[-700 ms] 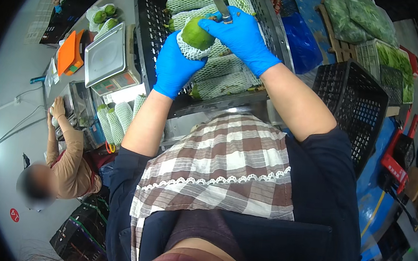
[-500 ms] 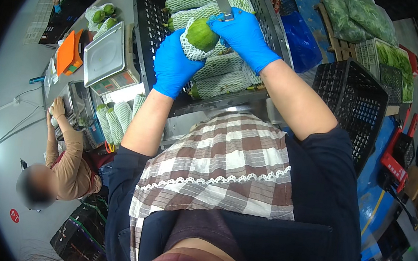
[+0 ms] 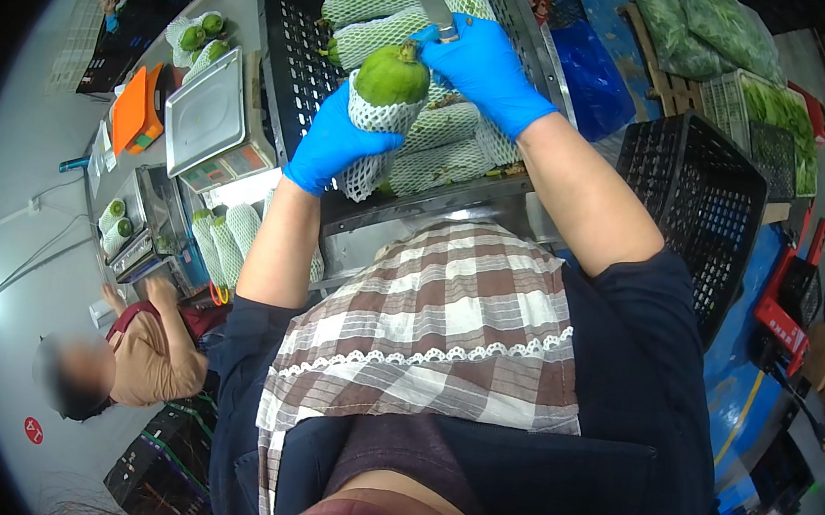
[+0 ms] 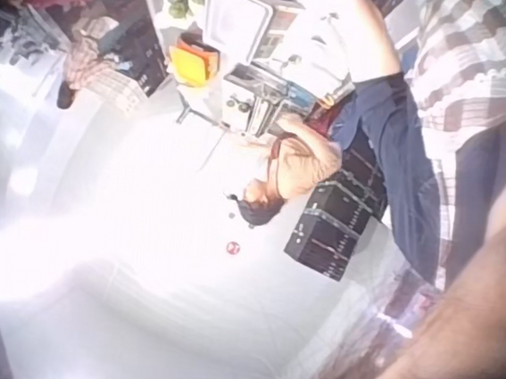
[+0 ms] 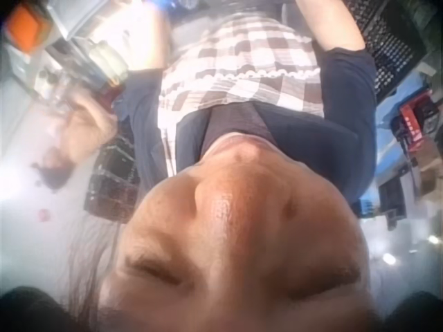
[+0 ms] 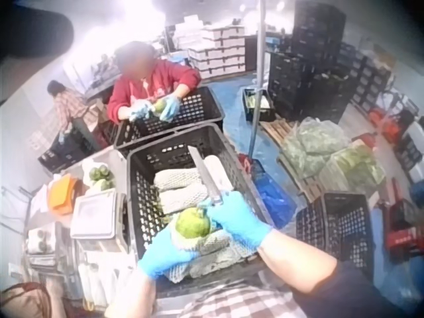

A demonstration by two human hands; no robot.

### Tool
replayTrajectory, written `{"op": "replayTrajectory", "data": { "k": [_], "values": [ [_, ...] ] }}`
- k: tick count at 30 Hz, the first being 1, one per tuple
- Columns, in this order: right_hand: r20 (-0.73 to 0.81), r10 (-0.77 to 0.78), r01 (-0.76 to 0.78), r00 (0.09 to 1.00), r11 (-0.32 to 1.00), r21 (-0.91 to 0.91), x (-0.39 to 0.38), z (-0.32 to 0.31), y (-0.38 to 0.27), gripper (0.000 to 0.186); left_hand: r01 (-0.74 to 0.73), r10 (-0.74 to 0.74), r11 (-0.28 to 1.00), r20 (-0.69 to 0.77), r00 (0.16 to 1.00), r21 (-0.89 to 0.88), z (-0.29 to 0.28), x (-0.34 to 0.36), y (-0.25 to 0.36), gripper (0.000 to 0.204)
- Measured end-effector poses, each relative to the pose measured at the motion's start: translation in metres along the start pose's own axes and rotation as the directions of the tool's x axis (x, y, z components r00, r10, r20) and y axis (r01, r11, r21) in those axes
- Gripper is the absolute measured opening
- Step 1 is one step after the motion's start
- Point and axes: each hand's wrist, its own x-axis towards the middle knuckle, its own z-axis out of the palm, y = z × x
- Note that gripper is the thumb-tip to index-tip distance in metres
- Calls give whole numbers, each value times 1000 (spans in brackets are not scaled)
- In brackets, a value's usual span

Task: The person uses a knife to trim the stem end of green fruits wrapped in protective foam nets. The trimmed fruits are placed into a black crate. Another person nearby weighs similar items on a scale.

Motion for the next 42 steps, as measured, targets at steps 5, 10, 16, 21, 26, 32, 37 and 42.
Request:
{"op": "replayTrajectory", "data": {
  "k": [5, 10, 16, 21, 26, 32, 37, 42],
  "values": [
    [-105, -77, 84, 992, 994, 64, 8, -8, 12, 25, 56, -41, 982, 83, 996, -179, -1, -3, 6, 91],
    [25, -56, 53, 998, 994, 96, 3, -11, 1, 29, -4, 17, 980, 65, 998, -197, -2, -1, 3, 90],
    [74, -218, 209, 973, 971, 114, -4, -13, -1, 49, 85, -73, 951, 51, 996, -296, -10, -3, 5, 88],
    [117, -341, 355, 933, 924, -138, -13, -7, -11, 58, 52, -58, 961, -14, 998, -270, -13, -4, 7, 86],
    [148, -360, 389, 921, 867, -312, -13, -6, -14, 58, 25, -24, 976, 11, 1000, -215, -15, -2, -3, 86],
    [186, -312, 360, 932, 863, -353, -15, -8, -17, 48, 39, -34, 979, 29, 999, -199, -12, -4, 6, 88],
    [193, -289, 341, 938, 872, -351, -16, -8, -17, 49, 39, -34, 981, 29, 999, -190, -12, -4, 4, 89],
    [192, -293, 346, 937, 863, -369, -17, -8, -18, 54, 40, -38, 982, 13, 999, -183, -12, -4, 1, 90]
  ]
}}
